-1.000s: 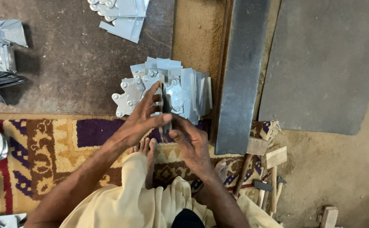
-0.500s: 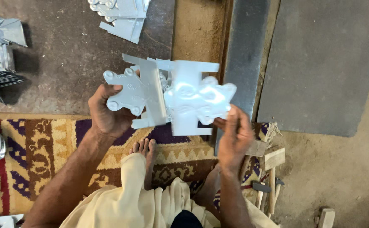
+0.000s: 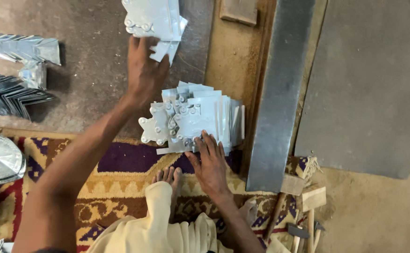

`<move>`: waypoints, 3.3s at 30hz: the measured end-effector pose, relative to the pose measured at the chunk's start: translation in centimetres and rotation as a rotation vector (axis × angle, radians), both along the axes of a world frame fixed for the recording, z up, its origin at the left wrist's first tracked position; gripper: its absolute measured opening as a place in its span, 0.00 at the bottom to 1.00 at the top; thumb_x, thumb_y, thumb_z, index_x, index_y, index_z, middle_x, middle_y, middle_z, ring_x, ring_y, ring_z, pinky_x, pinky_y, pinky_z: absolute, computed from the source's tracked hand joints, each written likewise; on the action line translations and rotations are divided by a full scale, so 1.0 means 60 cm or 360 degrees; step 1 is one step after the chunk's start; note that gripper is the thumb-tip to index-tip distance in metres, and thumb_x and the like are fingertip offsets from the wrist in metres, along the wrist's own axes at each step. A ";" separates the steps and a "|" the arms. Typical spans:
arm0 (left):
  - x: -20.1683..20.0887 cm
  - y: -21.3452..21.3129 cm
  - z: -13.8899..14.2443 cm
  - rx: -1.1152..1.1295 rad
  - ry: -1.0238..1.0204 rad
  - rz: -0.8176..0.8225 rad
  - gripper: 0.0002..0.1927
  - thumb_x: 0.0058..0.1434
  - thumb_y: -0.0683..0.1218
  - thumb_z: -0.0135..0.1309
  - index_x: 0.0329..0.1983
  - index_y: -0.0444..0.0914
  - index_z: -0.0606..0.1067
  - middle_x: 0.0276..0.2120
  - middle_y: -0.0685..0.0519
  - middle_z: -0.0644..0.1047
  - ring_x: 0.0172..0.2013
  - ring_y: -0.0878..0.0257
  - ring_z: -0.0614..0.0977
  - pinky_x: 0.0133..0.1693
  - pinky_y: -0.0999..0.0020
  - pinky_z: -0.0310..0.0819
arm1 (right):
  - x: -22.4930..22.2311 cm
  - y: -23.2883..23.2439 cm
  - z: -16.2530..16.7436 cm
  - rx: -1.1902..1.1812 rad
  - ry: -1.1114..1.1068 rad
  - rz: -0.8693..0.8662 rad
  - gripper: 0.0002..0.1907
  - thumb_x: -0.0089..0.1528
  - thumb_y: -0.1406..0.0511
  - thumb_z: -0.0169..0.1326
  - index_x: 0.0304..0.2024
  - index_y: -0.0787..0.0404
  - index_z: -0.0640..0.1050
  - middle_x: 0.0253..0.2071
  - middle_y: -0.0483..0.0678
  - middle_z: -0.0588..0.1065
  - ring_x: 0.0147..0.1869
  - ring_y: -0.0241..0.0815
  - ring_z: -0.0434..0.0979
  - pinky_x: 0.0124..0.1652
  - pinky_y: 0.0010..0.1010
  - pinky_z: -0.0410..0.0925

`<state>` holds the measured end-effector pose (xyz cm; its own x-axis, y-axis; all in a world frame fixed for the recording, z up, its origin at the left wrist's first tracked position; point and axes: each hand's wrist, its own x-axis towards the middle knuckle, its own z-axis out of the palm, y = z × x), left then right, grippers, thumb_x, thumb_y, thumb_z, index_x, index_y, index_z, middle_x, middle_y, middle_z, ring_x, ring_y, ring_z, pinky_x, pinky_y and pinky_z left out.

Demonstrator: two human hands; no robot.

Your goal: The person sits on the floor and stacks cut sheet-metal pieces together, aligning them by hand. They then hold the stacked pieces against a metal bar and strike them with a wooden mallet, working on the parts one at a time.

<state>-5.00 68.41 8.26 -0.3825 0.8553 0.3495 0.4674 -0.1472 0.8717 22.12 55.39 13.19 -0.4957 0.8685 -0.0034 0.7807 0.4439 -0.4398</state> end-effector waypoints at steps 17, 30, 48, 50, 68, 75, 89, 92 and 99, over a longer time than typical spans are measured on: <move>-0.100 0.220 -0.109 -0.0510 0.0338 0.0339 0.23 0.51 0.36 0.61 0.50 0.33 0.69 0.40 0.41 0.77 0.40 0.49 0.81 0.39 0.57 0.76 | 0.017 0.008 0.050 -0.0249 0.0591 -0.0430 0.13 0.66 0.68 0.59 0.52 0.65 0.78 0.61 0.55 0.74 0.63 0.50 0.78 0.56 0.38 0.75; 0.072 -0.208 0.180 -0.0825 -0.1233 -0.0309 0.18 0.70 0.52 0.61 0.45 0.30 0.77 0.31 0.46 0.77 0.32 0.58 0.71 0.40 0.56 0.71 | -0.011 0.040 0.101 -0.1503 0.1685 -0.0476 0.23 0.71 0.59 0.51 0.64 0.66 0.68 0.58 0.51 0.76 0.62 0.39 0.76 0.62 0.35 0.72; 0.123 -0.219 0.120 -0.0801 -0.1016 -0.0830 0.77 0.45 0.71 0.68 0.83 0.36 0.35 0.78 0.32 0.48 0.78 0.37 0.50 0.73 0.40 0.48 | 0.008 0.018 0.117 -0.1333 0.1309 -0.0148 0.29 0.63 0.70 0.63 0.65 0.69 0.71 0.55 0.52 0.78 0.57 0.37 0.78 0.56 0.30 0.74; 0.122 -0.219 0.132 -0.0896 -0.1311 -0.0864 0.78 0.40 0.73 0.68 0.80 0.38 0.35 0.74 0.33 0.54 0.73 0.37 0.59 0.69 0.41 0.57 | 0.006 0.014 0.111 -0.1435 0.1407 -0.0170 0.26 0.66 0.68 0.60 0.65 0.69 0.72 0.56 0.52 0.78 0.56 0.37 0.79 0.57 0.31 0.74; 0.138 -0.209 0.142 -0.0773 -0.1289 -0.0930 0.72 0.46 0.64 0.71 0.81 0.36 0.38 0.75 0.35 0.54 0.72 0.42 0.62 0.67 0.44 0.63 | 0.031 0.020 0.108 -0.1546 0.1526 -0.0247 0.39 0.61 0.59 0.68 0.68 0.70 0.68 0.61 0.54 0.76 0.63 0.43 0.76 0.60 0.35 0.73; 0.131 -0.202 0.134 -0.0878 -0.1369 -0.0987 0.72 0.43 0.67 0.68 0.80 0.38 0.38 0.72 0.36 0.58 0.68 0.40 0.68 0.62 0.40 0.71 | 0.019 0.021 0.129 -0.1362 0.1308 -0.0136 0.35 0.65 0.55 0.61 0.68 0.69 0.69 0.59 0.55 0.78 0.62 0.41 0.78 0.59 0.33 0.74; 0.120 -0.199 0.148 -0.0968 -0.1368 -0.1027 0.71 0.42 0.69 0.63 0.81 0.42 0.38 0.75 0.37 0.51 0.71 0.36 0.63 0.64 0.35 0.61 | 0.029 0.019 0.123 -0.1198 0.1376 -0.0152 0.30 0.69 0.57 0.56 0.67 0.68 0.69 0.59 0.56 0.77 0.63 0.42 0.79 0.61 0.34 0.74; 0.111 -0.198 0.152 -0.0938 -0.1454 -0.0991 0.70 0.42 0.67 0.63 0.81 0.41 0.38 0.75 0.36 0.50 0.73 0.37 0.57 0.66 0.34 0.53 | 0.032 0.015 0.134 -0.0786 0.0988 -0.0355 0.24 0.69 0.59 0.54 0.62 0.67 0.74 0.52 0.54 0.82 0.52 0.41 0.83 0.50 0.30 0.77; 0.108 -0.184 0.126 -0.0608 -0.1788 -0.1084 0.68 0.45 0.62 0.66 0.82 0.32 0.43 0.78 0.33 0.47 0.79 0.40 0.45 0.75 0.41 0.37 | 0.037 0.024 0.143 -0.0511 0.1168 -0.0564 0.19 0.71 0.61 0.51 0.59 0.67 0.77 0.42 0.56 0.83 0.46 0.42 0.87 0.48 0.34 0.80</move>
